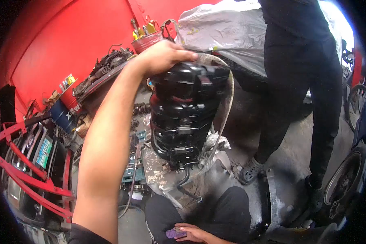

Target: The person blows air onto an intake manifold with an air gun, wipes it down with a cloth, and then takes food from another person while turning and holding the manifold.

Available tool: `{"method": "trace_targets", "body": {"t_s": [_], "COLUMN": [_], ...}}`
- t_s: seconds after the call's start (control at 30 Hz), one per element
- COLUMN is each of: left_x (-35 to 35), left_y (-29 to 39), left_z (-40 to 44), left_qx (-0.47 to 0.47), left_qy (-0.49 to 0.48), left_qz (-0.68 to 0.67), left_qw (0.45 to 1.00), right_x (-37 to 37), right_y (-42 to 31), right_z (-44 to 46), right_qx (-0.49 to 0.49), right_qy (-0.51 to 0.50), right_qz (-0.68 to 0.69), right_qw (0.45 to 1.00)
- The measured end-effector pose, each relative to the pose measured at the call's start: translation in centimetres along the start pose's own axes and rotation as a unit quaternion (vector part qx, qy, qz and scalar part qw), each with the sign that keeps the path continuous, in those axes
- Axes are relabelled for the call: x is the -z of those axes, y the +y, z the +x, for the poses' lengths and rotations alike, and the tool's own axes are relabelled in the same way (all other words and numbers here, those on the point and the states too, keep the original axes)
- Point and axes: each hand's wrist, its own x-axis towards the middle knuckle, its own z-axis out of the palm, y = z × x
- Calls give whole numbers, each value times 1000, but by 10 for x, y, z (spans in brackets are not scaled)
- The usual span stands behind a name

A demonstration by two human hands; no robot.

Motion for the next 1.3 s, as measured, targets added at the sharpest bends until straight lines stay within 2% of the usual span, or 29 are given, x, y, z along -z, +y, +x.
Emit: {"method": "trace_targets", "body": {"t_s": [0.07,0.1,0.13,0.2,0.23,0.3,0.37,0.47,0.6,0.77,0.9,1.0,1.1,1.2,1.23,1.3], "left_x": [2,8,7,10,13,14,17,23,27,27,25,20,18,15,15,13], "left_y": [-17,-20,-30,-37,-36,-67,-46,-71,-88,-103,-89,-95,-98,-103,-92,-81], "left_z": [-4,-7,-9,-14,-18,-18,-28,-29,-27,-22,-19,-14,-9,-4,-1,3], "left_qx": [-38,-30,-61,73,97,-16,120,143,184,125,172,138,118,40,147,152], "left_qy": [11,-8,13,15,28,40,63,46,57,58,57,78,52,66,59,52], "left_qz": [-91,-46,-97,-190,-186,-150,-271,-302,-270,-143,-153,-128,-157,-69,-138,-115], "left_qw": [995,998,993,979,977,988,953,941,943,980,971,979,979,995,978,980], "right_x": [-6,-4,-3,-5,-6,-7,-8,-8,-5,-9,-9,-8,-9,-10,-10,-7], "right_y": [-2,0,1,0,-1,0,0,1,0,-1,-2,-3,0,-3,-4,-3], "right_z": [-1,-1,1,0,0,-1,-1,-1,3,3,4,5,1,0,0,2], "right_qx": [9,7,4,5,6,3,1,-2,-4,-12,-9,-5,-3,-3,-3,-1], "right_qy": [9,10,10,8,8,13,10,-2,15,5,-6,-1,0,-1,0,-3], "right_qz": [-10,-7,-4,-10,-13,-14,-15,-15,-22,-25,-19,-17,-18,-20,-19,-18], "right_qw": [1000,1000,1000,1000,1000,1000,1000,1000,1000,1000,1000,1000,1000,1000,1000,1000]}}
